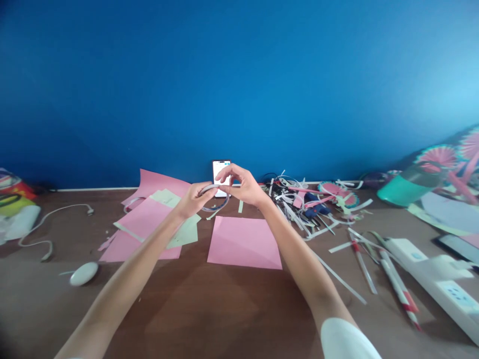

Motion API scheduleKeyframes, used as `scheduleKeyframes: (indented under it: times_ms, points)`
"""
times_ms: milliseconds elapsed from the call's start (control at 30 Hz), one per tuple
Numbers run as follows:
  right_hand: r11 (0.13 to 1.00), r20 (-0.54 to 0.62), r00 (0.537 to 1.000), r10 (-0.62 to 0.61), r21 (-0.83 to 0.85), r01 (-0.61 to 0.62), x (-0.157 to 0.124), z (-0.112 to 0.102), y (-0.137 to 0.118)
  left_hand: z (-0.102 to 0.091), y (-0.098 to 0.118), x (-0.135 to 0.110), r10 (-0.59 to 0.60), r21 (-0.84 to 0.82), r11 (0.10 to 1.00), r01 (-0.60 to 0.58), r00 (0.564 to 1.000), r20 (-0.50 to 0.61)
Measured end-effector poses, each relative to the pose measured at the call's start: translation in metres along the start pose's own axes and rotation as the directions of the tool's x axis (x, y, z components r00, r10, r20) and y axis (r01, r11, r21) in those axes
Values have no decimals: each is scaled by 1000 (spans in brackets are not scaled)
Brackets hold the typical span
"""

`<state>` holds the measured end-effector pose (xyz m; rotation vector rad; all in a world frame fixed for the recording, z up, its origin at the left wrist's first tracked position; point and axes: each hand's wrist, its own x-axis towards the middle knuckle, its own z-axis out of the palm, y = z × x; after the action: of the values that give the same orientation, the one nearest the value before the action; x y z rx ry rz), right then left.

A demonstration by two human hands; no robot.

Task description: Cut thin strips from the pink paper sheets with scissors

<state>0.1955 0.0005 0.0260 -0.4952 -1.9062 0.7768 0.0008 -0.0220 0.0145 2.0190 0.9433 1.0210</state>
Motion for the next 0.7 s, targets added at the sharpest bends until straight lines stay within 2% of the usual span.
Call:
scheduleKeyframes:
  times_ms: [167,333,567,700]
  points:
    - [1000,46,999,15,-2,-15,-2,2,0,0,-7,2,-61,-187,979,76,995,83]
    - [999,75,996,40,-12,-39,-2,1,-3,-2,-7,1,-81,-286,951,116,988,130]
    - [995,202,979,-6,-98,27,-2,2,-15,-4,-2,-1,-119,-271,947,175,970,211]
    - [986,204,979,6,-163,28,-2,1,-16,-7,-7,0,-120,-269,947,174,972,203]
